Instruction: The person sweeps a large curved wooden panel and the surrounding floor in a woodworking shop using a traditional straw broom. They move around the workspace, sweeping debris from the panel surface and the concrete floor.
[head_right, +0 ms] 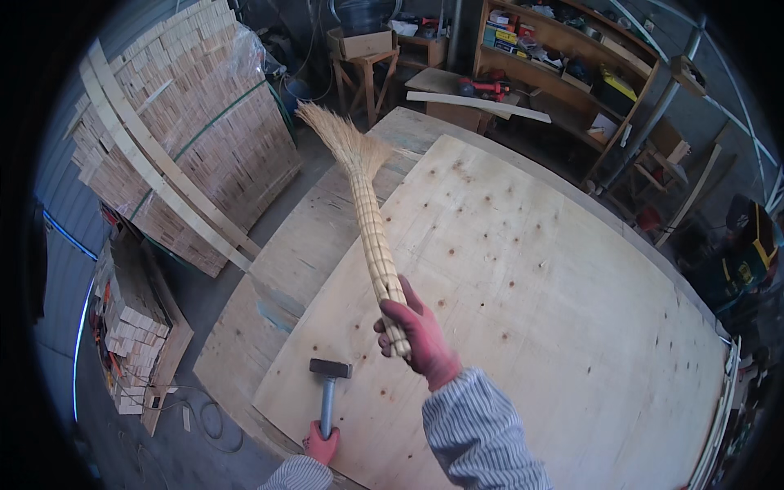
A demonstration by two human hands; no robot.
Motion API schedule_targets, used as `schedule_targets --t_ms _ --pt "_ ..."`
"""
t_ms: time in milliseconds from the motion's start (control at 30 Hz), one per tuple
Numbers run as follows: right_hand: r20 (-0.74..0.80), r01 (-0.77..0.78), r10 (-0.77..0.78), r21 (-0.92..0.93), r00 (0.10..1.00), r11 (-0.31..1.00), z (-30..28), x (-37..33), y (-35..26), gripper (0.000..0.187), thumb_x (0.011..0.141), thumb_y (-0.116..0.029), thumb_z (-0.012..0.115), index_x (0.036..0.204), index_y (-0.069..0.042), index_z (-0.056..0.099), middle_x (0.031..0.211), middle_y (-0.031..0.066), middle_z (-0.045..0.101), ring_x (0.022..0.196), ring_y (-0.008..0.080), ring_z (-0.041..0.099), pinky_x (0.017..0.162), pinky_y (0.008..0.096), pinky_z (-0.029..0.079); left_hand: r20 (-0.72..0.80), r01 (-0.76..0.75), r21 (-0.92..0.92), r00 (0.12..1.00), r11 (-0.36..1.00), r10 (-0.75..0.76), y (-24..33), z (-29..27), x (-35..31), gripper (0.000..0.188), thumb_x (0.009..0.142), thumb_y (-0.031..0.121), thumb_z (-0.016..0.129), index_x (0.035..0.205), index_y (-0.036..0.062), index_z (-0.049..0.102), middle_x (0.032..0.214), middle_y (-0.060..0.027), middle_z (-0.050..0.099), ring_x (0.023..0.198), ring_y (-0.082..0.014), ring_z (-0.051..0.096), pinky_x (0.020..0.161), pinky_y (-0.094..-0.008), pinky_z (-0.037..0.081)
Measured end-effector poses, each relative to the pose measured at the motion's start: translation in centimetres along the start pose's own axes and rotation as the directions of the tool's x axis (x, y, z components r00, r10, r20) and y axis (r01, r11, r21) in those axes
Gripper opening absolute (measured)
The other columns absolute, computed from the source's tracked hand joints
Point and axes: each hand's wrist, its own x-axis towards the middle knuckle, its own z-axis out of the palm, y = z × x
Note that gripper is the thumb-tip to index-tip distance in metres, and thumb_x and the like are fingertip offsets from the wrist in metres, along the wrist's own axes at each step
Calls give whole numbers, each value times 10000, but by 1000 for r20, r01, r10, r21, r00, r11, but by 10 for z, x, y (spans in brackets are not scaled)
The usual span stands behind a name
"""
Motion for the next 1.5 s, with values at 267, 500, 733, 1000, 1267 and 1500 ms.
schedule_targets --t_ms 267,500,733,1000,1267,1500 --pt "-150 111 -137 -169 979 979 -14 -10 93 718 882 -120 573 1485 -155 184 855 88 536 609 179 564 463 316 504 -43 -22 -18 999 1000 21 -1 2 -4 372 772 341 669 994 78 529 754 -140 637 708 -335 637 687 -445 486" --pt "41 -95 86 365 995 926 9 30 39 465 882 -335 585 1264 -150 393 750 80 548 499 153 525 431 261 461 -37 -35 -43 999 998 33 -8 4 0 357 773 340 674 983 83 542 763 -137 641 709 -338 640 686 -438 492" --pt "137 28 -12 -118 991 993 -18 -16 45 666 908 -201 525 1480 -233 186 751 99 547 500 170 537 442 301 468 -56 -46 -37 997 998 44 -7 4 -2 345 778 346 666 980 90 551 792 -149 646 724 -349 638 685 -445 493" --pt "-303 -80 -13 -295 953 952 0 -10 95 596 895 -116 534 1427 -164 270 748 86 529 552 189 568 443 329 492 -13 -37 -70 999 997 36 -4 -3 -2 365 773 364 670 988 94 551 759 -132 649 707 -343 639 676 -438 492" --pt "-76 -493 493 18 867 870 20 -250 101 338 903 -130 470 1227 -49 422 690 71 542 425 118 463 376 229 382 -59 -113 -51 992 992 110 -40 29 9 375 792 367 642 1045 116 526 790 -131 657 719 -352 643 682 -462 492" --pt "199 -316 303 37 932 948 35 -334 40 608 833 -154 569 1378 1 349 842 158 603 665 221 616 524 288 509 4 -58 -97 998 994 58 -43 25 17 385 729 233 645 1061 56 562 873 -133 676 804 -338 648 758 -428 498"
